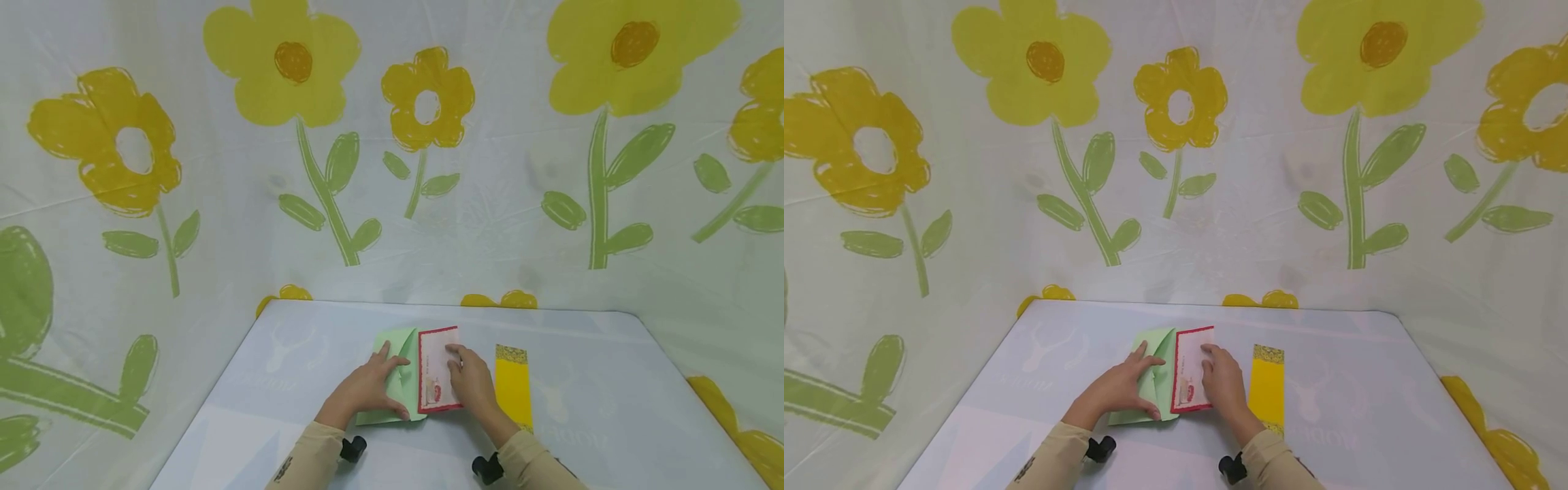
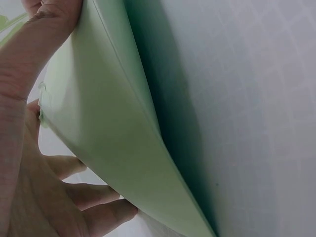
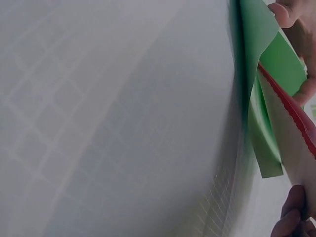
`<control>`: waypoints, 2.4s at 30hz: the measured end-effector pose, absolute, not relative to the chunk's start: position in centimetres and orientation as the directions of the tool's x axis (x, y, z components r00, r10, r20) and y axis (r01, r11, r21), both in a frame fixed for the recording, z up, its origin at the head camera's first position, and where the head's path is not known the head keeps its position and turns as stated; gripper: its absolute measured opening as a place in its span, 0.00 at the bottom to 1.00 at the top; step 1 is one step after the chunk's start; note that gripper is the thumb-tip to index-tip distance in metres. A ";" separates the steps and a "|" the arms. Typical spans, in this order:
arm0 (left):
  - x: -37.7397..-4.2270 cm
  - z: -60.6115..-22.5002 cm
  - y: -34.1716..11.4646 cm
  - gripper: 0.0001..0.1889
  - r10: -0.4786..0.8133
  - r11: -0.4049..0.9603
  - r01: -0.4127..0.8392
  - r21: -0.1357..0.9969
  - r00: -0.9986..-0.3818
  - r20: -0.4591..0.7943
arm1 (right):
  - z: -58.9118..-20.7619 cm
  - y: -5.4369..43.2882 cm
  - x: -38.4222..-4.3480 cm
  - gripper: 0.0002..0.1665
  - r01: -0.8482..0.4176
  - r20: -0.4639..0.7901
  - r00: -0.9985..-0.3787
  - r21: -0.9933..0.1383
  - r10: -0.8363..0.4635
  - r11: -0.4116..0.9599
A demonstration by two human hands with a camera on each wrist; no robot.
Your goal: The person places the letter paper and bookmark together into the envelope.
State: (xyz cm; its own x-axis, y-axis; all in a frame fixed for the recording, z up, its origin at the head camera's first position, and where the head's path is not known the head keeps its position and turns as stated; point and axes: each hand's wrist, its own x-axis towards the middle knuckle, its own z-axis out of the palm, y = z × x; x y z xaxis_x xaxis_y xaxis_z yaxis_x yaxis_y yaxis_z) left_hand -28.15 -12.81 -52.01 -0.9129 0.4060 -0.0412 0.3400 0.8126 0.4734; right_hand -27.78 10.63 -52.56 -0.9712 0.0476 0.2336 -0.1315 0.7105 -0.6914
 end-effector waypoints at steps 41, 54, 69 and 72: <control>-28.4 -52.3 -12.8 0.53 0.416 0.823 0.361 0.439 -0.909 -0.032 | -52.9 8.9 -27.5 0.22 -0.117 0.185 -0.983 -0.676 0.014 0.728; -28.4 -52.3 -12.8 0.54 0.419 0.821 0.365 0.439 -0.907 -0.030 | -53.6 8.6 -27.6 0.20 -0.155 0.212 -0.977 -0.670 -0.013 0.726; -28.4 -52.3 -12.9 0.54 0.423 0.818 0.370 0.440 -0.906 -0.023 | -53.6 8.7 -27.4 0.20 -0.179 0.227 -0.974 -0.682 -0.028 0.709; -28.4 -52.2 -12.8 0.53 0.423 0.821 0.370 0.436 -0.906 -0.027 | -53.6 8.9 -27.4 0.22 -0.160 0.213 -0.977 -0.678 -0.017 0.717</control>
